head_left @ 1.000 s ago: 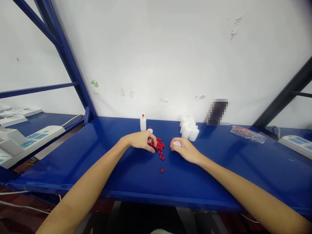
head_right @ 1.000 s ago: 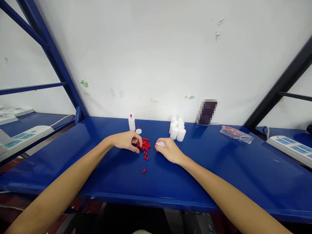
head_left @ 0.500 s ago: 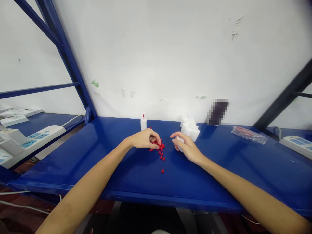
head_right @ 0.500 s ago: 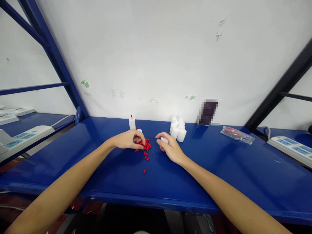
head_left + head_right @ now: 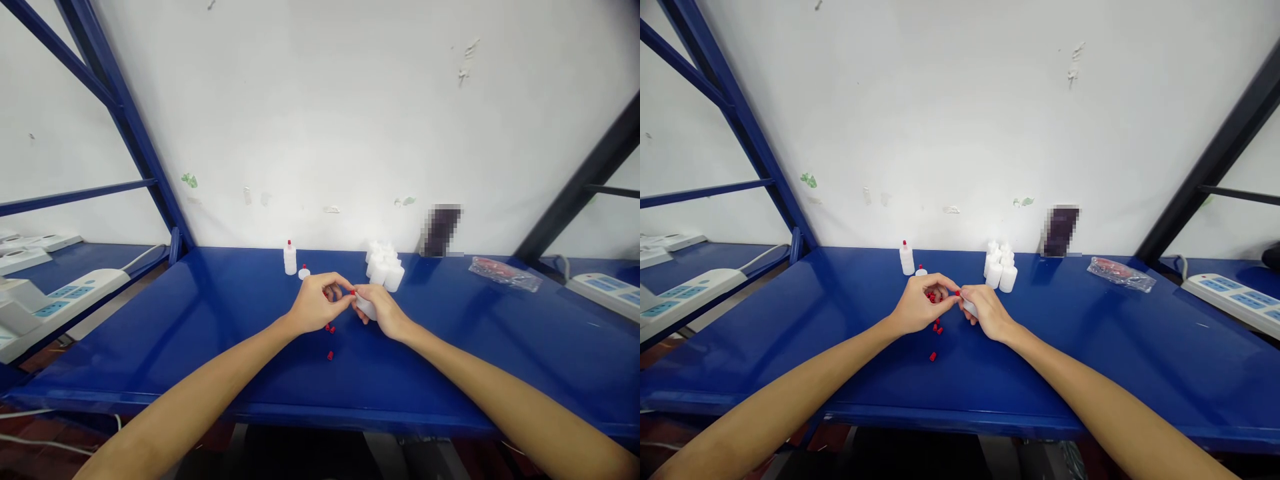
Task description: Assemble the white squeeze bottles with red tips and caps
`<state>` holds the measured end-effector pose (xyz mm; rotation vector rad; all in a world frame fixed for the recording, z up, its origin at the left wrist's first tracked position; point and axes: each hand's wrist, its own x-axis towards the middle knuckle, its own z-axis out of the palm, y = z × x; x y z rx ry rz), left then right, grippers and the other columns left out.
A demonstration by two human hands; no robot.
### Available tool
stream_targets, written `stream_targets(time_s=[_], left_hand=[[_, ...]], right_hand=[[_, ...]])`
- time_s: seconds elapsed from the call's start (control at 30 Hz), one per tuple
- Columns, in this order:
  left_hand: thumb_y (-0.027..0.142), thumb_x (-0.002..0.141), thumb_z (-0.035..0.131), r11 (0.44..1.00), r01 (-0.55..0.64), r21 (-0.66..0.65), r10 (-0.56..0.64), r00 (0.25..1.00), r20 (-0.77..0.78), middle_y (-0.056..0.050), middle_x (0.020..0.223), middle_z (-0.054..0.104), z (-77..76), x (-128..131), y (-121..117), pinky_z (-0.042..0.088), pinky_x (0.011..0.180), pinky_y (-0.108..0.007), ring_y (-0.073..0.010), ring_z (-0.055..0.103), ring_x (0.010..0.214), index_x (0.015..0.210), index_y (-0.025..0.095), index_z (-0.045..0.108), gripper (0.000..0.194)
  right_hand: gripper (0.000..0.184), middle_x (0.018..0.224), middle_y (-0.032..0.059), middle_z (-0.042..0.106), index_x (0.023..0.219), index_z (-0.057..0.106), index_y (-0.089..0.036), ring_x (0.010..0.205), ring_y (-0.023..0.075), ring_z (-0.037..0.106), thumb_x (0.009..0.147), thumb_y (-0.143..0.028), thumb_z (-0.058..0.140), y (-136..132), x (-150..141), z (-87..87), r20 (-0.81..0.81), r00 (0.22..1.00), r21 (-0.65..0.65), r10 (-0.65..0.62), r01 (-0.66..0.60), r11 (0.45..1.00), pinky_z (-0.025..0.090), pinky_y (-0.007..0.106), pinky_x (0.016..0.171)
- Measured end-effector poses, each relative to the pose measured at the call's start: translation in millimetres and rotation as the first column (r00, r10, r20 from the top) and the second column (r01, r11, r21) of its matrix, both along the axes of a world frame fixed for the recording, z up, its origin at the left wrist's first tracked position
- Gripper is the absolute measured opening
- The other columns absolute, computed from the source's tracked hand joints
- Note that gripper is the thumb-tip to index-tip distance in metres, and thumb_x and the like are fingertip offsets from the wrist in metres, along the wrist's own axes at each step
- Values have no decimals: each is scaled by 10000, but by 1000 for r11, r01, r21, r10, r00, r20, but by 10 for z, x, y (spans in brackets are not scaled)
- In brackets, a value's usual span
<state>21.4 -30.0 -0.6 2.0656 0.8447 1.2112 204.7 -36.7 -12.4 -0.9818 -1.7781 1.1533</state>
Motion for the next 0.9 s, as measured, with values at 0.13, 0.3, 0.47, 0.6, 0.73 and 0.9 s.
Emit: stream_targets(time_s=[0.13,0.3,0.47,0.6,0.73,0.9], left_hand=[[263,775,710,1000,21,-4,-21,1000,-1,21,594,568,16,23,-24,361,485,-196,-61,447,487,848,132,691,151],[238,757,704,994,95,-61,-96,995,-7,23,586,549,15,21,-24,367,500,-202,-70,456,510,777,130,665,116],[270,769,702,982,163,-97,-165,986,-15,-21,715,611,-14,21,-10,386,532,-214,-86,476,575,826,133,692,148],[290,808,684,980,185,-75,-186,983,-4,-22,742,607,0,33,-27,392,560,-218,-90,478,610,868,137,719,168],[364,850,666,957,245,-153,-238,969,63,-19,727,603,-42,31,-12,400,576,-222,-96,485,626,926,122,710,258],[370,876,634,948,267,-173,-260,964,60,-11,730,598,-87,31,0,407,599,-223,-92,488,627,954,122,682,264]], right_hand=[[435,552,7,519,648,536,-190,486,147,501,936,-455,345,-8,14,-42,60,998,78,-1,-4,997,397,264,482],[450,566,-11,477,618,470,-195,527,133,442,943,-499,408,-46,38,2,257,965,315,-50,-35,948,344,265,538],[483,550,-35,380,627,519,-181,513,112,343,936,-542,438,-62,38,46,319,946,321,-65,-44,946,272,263,529],[494,552,-32,369,596,463,-183,516,113,353,953,-521,418,-62,38,38,226,973,326,-57,-20,945,258,268,524],[482,553,-26,391,599,452,-186,522,120,377,960,-502,409,-50,48,27,210,976,340,-66,-10,940,265,272,529],[466,561,-28,430,627,441,-197,523,126,404,966,-516,406,-37,43,19,254,962,372,-103,1,928,287,273,537]])
